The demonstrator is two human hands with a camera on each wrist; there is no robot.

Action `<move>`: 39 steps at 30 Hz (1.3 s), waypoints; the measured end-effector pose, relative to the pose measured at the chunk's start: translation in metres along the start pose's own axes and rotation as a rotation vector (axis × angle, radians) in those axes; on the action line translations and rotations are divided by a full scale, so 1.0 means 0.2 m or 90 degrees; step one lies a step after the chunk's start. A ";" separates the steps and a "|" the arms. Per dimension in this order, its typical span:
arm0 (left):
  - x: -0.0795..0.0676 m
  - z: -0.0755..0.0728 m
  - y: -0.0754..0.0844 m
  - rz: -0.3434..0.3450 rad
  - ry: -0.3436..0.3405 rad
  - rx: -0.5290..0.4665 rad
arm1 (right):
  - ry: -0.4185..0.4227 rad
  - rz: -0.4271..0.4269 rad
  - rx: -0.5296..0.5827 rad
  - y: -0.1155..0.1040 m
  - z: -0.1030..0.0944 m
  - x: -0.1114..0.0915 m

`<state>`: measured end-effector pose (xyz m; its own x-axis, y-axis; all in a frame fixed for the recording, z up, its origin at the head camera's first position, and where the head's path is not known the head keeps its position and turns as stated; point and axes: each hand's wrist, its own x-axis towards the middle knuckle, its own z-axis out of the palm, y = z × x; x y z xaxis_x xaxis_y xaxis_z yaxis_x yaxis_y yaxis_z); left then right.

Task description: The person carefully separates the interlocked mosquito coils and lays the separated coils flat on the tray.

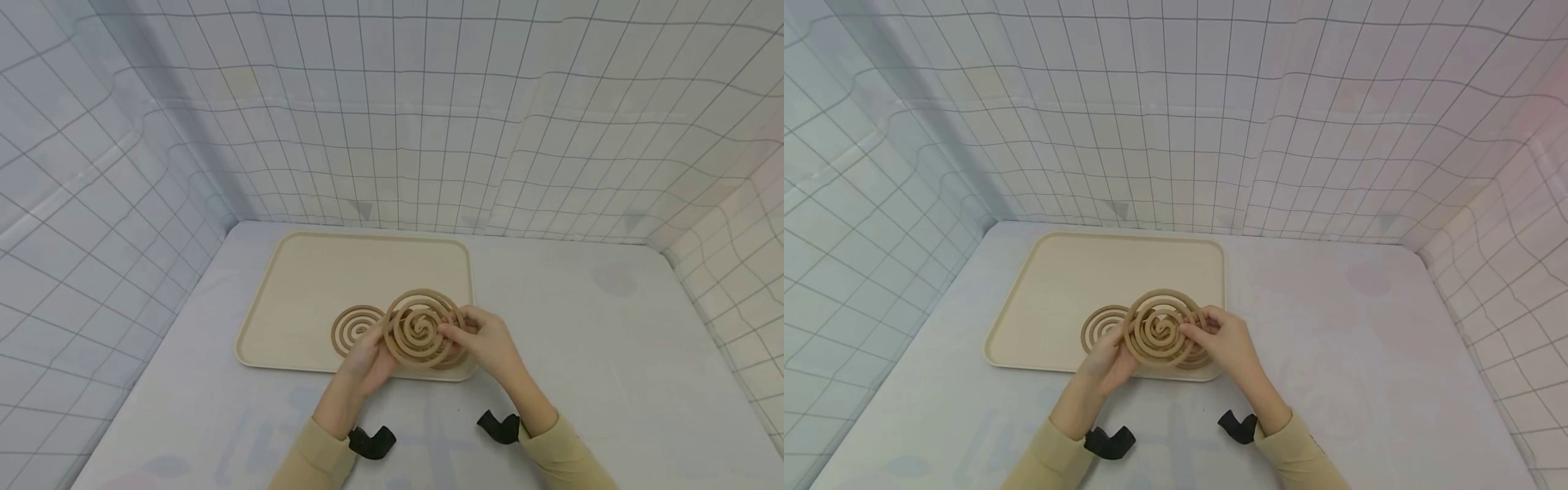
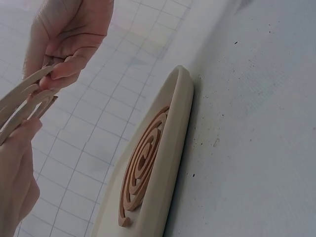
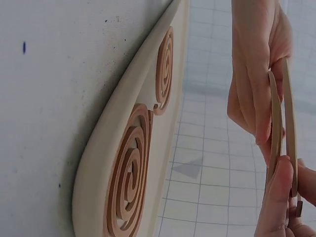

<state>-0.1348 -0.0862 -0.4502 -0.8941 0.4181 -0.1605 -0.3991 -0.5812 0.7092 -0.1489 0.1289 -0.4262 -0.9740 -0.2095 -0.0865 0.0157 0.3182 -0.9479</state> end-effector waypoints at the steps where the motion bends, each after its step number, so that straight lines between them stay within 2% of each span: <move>1: 0.00 0.00 0.00 0.003 0.004 -0.010 | 0.004 0.003 0.003 0.00 0.00 0.00; 7: -0.01 0.03 0.00 0.022 0.027 -0.066 | 0.020 0.027 0.052 0.01 0.03 0.02; 13: 0.00 0.05 -0.01 0.037 0.045 -0.105 | 0.049 0.066 0.143 0.04 0.06 0.05; 22: 0.04 0.07 -0.07 0.089 0.146 -0.065 | 0.082 0.097 0.269 0.08 0.13 0.09; 30: 0.05 0.10 -0.10 0.130 0.214 -0.054 | 0.080 0.116 0.303 0.07 0.18 0.11; 39: 0.08 0.07 -0.06 0.163 0.310 -0.029 | 0.049 0.144 0.362 0.09 0.17 0.13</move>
<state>-0.1411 -0.0630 -0.4512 -0.9500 -0.1061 -0.2938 -0.1553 -0.6557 0.7389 -0.1666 0.0976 -0.4553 -0.9456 -0.1198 -0.3024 0.3214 -0.2006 -0.9255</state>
